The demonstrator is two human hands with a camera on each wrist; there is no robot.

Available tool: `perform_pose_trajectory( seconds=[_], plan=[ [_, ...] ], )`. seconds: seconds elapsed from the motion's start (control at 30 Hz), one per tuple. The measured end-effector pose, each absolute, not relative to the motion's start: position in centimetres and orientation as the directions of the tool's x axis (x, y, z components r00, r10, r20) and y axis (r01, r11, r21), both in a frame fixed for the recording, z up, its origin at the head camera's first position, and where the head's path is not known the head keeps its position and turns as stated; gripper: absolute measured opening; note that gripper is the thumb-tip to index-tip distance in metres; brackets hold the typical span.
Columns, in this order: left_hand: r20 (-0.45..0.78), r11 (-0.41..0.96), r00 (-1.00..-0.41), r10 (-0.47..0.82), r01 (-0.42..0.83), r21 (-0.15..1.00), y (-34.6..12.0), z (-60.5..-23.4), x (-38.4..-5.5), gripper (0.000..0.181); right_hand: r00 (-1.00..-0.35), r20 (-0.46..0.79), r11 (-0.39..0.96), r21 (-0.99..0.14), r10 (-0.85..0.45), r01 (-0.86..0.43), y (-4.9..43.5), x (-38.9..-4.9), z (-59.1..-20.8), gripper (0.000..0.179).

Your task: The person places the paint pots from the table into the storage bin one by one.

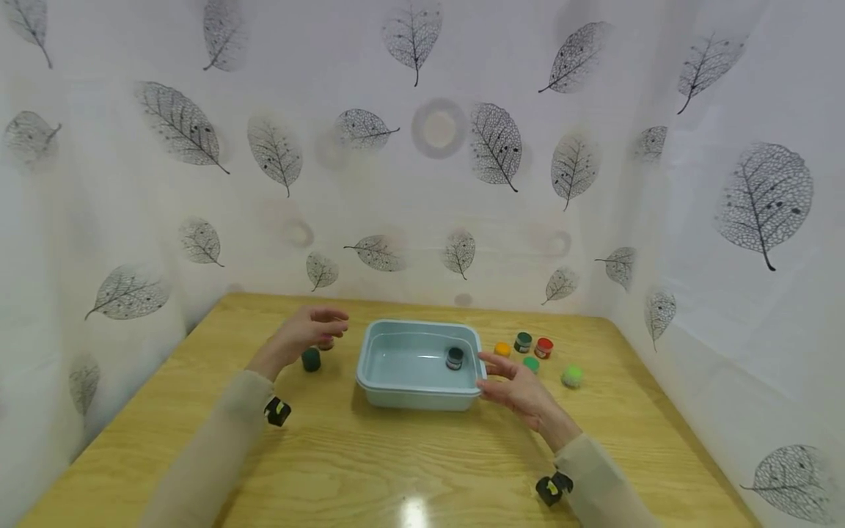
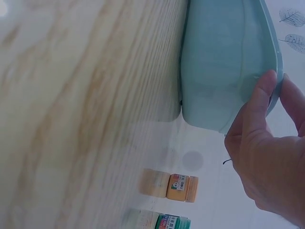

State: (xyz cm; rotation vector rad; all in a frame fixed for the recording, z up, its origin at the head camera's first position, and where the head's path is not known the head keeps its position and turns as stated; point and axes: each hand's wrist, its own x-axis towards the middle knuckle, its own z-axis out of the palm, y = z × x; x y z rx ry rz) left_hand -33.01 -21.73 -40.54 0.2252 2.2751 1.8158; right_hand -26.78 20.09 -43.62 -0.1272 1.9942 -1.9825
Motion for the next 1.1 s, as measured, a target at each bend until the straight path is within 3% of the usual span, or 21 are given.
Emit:
perform_pose_trajectory(
  seconds=[0.2,0.5,1.1],
  plan=[
    [-0.020,0.225,-0.958,0.287,0.047,0.973,-24.0,-41.5,-32.8,0.050,-0.941,-0.166,0.031,-0.986,-0.295,0.164,20.1,-26.8,-43.6,0.067],
    [0.008,0.341,-0.960,0.279,0.107,0.934,-25.9,-43.1,-32.9,0.046,-0.941,-0.168,0.029,-0.986,-0.295,0.167,20.1,-26.7,-43.6,0.067],
    [-0.176,0.446,-0.929,0.325,-0.013,0.895,-27.1,-44.1,-32.5,0.051,-0.942,-0.151,0.017,-0.988,-0.299,0.153,20.2,-26.5,-43.3,0.066]
  ],
)
